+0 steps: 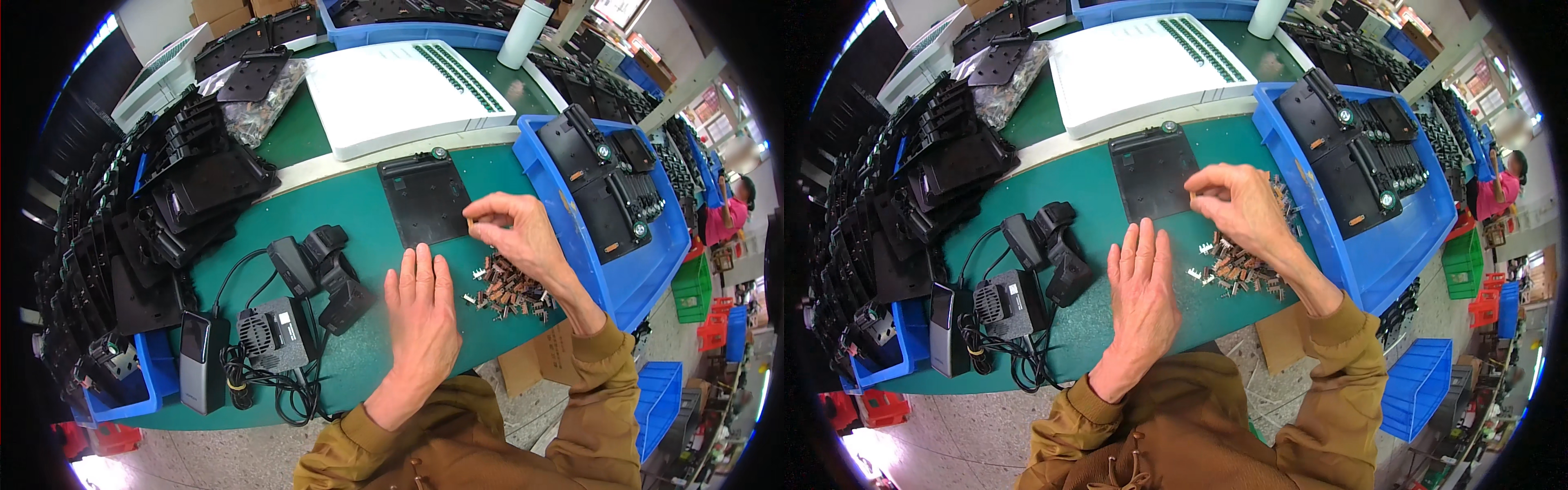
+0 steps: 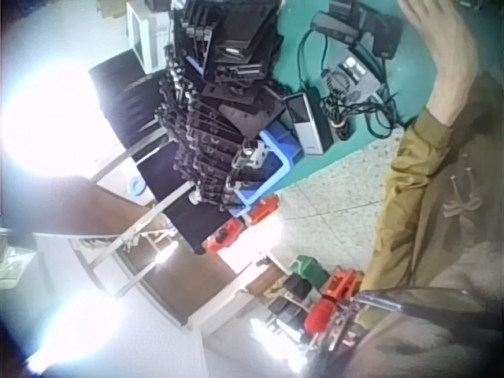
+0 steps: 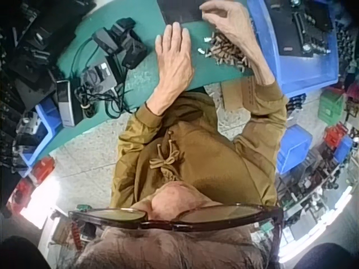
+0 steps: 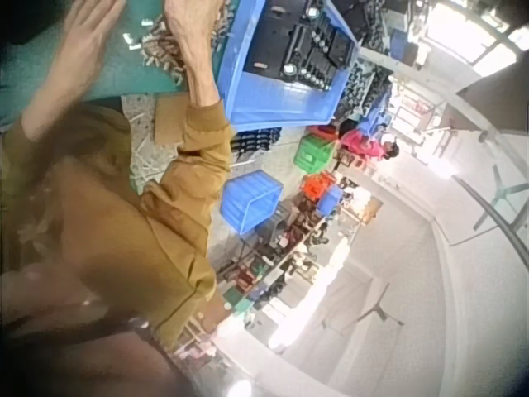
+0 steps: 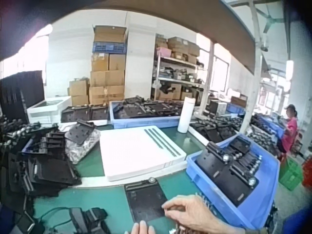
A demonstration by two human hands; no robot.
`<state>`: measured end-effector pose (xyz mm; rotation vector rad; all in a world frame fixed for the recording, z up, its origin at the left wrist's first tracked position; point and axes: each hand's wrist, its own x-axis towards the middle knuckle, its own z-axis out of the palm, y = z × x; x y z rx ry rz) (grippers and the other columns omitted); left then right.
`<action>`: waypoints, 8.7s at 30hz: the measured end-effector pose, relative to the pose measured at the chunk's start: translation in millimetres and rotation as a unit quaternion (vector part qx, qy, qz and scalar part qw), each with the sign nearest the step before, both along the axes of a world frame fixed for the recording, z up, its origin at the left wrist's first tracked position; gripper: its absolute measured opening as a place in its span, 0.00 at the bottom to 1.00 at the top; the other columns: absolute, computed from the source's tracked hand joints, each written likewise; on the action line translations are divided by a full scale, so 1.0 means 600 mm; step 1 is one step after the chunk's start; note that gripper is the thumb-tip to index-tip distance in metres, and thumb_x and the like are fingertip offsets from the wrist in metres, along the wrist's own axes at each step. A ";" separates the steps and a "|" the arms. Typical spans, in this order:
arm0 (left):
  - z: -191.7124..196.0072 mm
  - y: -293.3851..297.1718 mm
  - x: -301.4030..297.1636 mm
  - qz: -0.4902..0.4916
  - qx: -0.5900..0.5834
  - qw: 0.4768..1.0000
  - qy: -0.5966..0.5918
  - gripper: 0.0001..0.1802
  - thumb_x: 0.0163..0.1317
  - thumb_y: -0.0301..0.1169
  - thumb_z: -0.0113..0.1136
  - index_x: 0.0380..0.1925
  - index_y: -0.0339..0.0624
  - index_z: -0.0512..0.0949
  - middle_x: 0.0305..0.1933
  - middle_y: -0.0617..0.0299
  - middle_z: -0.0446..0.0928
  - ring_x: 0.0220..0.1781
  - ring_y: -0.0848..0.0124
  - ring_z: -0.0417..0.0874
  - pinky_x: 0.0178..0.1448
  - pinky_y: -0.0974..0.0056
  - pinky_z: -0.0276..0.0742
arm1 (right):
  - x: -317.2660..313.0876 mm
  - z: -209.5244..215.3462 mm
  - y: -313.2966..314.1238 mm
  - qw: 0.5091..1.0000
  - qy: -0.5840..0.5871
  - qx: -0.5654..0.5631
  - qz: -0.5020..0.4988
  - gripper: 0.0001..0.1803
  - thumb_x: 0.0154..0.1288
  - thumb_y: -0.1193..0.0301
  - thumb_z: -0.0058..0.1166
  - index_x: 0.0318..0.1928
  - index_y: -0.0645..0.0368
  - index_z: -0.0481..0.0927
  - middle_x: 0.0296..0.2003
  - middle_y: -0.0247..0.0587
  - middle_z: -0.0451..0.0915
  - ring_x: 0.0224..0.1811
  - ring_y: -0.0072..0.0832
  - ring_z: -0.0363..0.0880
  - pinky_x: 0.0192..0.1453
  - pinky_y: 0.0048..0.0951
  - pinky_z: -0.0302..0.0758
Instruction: The person picks up a green circular component from a tray and places it onto a black plastic part. They then select a small metal piece from a pile, insert it into the plastic part, and place the assembled unit into a blue tray.
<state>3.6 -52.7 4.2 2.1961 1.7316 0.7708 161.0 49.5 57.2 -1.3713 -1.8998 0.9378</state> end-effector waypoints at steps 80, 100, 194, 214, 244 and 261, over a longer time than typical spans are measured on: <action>-0.005 -0.002 0.000 -0.007 0.026 0.999 0.043 0.31 0.54 0.25 0.57 0.60 0.26 0.68 0.70 0.35 0.60 0.74 0.44 0.59 0.72 0.39 0.54 | -0.044 -0.041 0.188 0.962 -0.229 0.133 0.064 0.23 0.50 0.81 0.56 0.51 0.62 0.80 0.45 0.49 0.80 0.48 0.43 0.81 0.51 0.39 0.77; 0.007 -0.004 -0.004 0.014 0.048 0.994 -0.097 0.41 0.56 0.17 0.56 0.70 0.27 0.52 0.75 0.33 0.49 0.74 0.41 0.55 0.74 0.42 0.51 | 0.055 0.139 0.027 0.833 -0.357 0.402 -0.132 0.18 0.46 0.80 0.59 0.42 0.59 0.77 0.37 0.48 0.75 0.44 0.46 0.76 0.46 0.43 0.78; -0.012 -0.018 0.013 -0.014 0.023 0.999 -0.023 0.28 0.57 0.35 0.52 0.57 0.31 0.73 0.72 0.37 0.60 0.75 0.42 0.57 0.71 0.36 0.52 | -0.442 0.009 0.366 0.972 0.204 -0.111 -0.029 0.23 0.58 0.72 0.64 0.53 0.69 0.77 0.37 0.47 0.82 0.38 0.32 0.82 0.39 0.33 0.82; 0.000 -0.014 0.009 -0.012 0.036 0.999 -0.006 0.29 0.57 0.32 0.55 0.60 0.33 0.71 0.69 0.37 0.62 0.72 0.46 0.62 0.69 0.37 0.56 | -0.269 0.093 0.269 0.947 0.293 -0.129 -0.028 0.08 0.59 0.74 0.65 0.38 0.59 0.81 0.29 0.30 0.80 0.29 0.19 0.78 0.35 0.23 0.79; 0.021 0.013 -0.015 0.003 -0.035 0.998 0.048 0.37 0.61 0.41 0.62 0.66 0.33 0.64 0.75 0.46 0.55 0.74 0.45 0.57 0.69 0.32 0.52 | -0.009 0.047 0.172 0.963 -0.250 0.102 0.011 0.08 0.53 0.72 0.55 0.29 0.61 0.85 0.27 0.53 0.83 0.34 0.50 0.83 0.42 0.44 0.79; 0.022 0.016 -0.012 0.007 -0.069 0.997 0.033 0.39 0.56 0.42 0.65 0.65 0.33 0.67 0.75 0.47 0.58 0.76 0.46 0.56 0.76 0.38 0.34 | 0.011 -0.028 0.437 0.921 -0.305 0.209 -0.121 0.08 0.47 0.76 0.63 0.32 0.58 0.82 0.31 0.42 0.83 0.36 0.41 0.82 0.38 0.38 0.76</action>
